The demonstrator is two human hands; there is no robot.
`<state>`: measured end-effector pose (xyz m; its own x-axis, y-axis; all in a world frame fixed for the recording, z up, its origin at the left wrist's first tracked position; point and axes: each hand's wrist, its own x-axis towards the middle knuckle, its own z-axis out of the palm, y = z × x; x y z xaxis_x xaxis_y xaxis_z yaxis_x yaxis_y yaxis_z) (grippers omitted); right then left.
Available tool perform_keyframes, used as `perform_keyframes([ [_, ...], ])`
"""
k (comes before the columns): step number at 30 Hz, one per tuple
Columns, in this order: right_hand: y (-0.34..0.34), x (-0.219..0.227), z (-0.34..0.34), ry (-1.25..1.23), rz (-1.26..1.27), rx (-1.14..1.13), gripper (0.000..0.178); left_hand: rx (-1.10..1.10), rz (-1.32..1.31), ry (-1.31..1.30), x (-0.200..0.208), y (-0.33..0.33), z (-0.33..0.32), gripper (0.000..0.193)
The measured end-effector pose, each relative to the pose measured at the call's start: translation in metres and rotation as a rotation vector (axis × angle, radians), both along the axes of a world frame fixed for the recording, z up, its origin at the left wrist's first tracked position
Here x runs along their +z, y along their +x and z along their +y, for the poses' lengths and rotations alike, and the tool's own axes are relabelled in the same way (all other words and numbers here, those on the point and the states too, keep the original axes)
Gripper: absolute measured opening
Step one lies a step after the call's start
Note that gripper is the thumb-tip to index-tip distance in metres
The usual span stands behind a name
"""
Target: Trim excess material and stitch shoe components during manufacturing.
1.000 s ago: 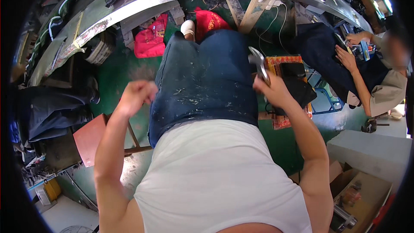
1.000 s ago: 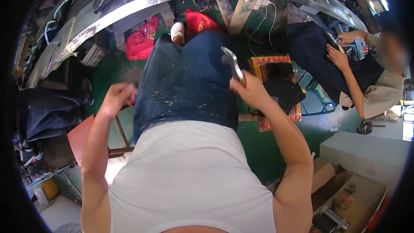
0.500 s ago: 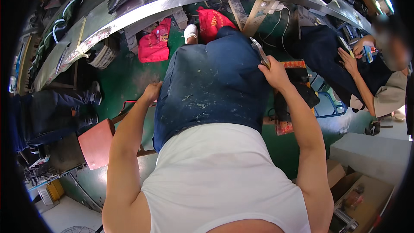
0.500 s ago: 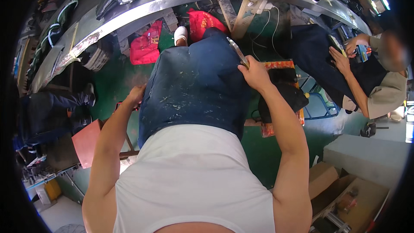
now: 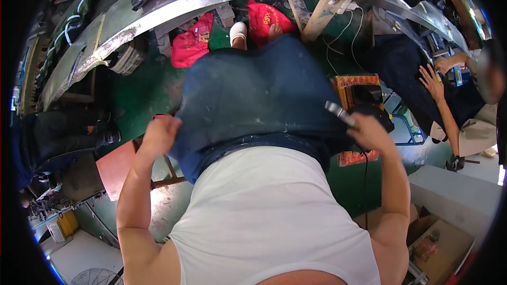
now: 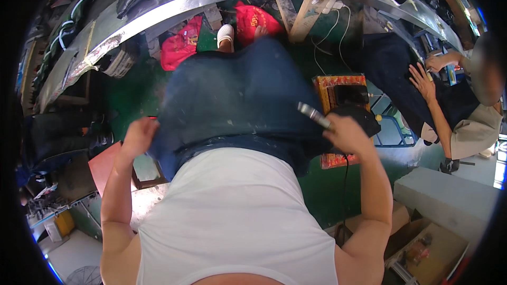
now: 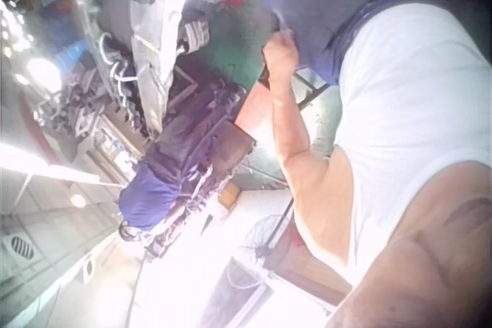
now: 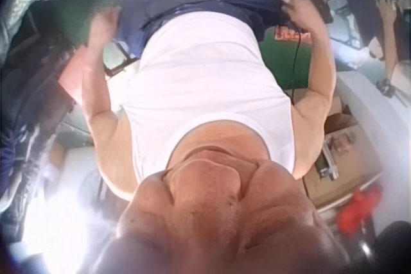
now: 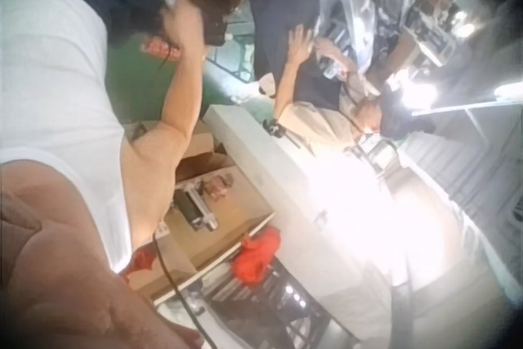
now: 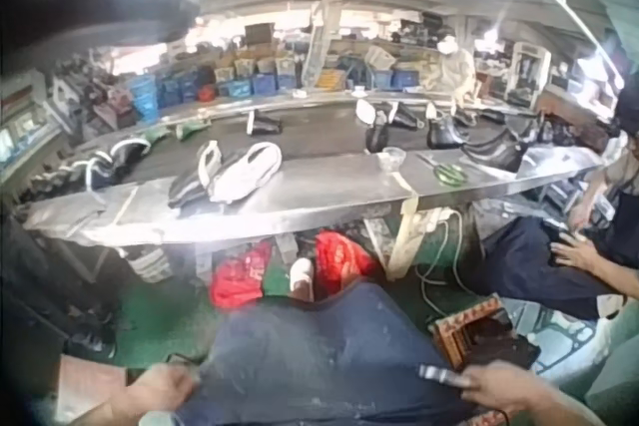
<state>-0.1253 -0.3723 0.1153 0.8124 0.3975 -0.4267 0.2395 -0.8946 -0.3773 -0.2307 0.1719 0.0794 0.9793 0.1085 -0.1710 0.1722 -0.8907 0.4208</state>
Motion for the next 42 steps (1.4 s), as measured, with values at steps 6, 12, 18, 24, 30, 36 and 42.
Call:
perform_keyframes([
  [6, 0.003, -0.006, 0.007, 0.007, 0.188, 0.038, 0.029, -0.123, -0.186, -0.008, 0.054, 0.108, -0.024, 0.033],
  [12, 0.039, -0.008, 0.039, 0.491, 0.121, -0.192, 0.029, -0.017, -0.780, 0.407, 0.070, 0.321, 0.020, 0.065],
  [18, 0.052, -0.028, 0.086, 0.736, 0.389, -0.463, 0.032, 0.153, -0.124, 0.298, 0.127, 0.411, 0.060, 0.090],
  [24, 0.060, -0.059, 0.087, 0.720, 0.461, -0.527, 0.033, 0.274, -0.222, 0.274, 0.107, 0.401, 0.004, 0.094],
  [30, 0.067, -0.067, 0.083, 0.798, 0.488, -0.588, 0.033, 0.041, -0.624, -0.259, 0.046, 0.306, -0.019, 0.084],
  [36, 0.078, -0.076, 0.095, 0.922, 0.515, -0.701, 0.035, -0.135, -0.351, -0.841, -0.044, 0.132, -0.122, 0.099],
  [42, 0.077, -0.079, 0.095, 0.978, 0.566, -0.754, 0.036, -0.220, 0.390, -0.105, -0.036, 0.179, -0.141, 0.079],
])
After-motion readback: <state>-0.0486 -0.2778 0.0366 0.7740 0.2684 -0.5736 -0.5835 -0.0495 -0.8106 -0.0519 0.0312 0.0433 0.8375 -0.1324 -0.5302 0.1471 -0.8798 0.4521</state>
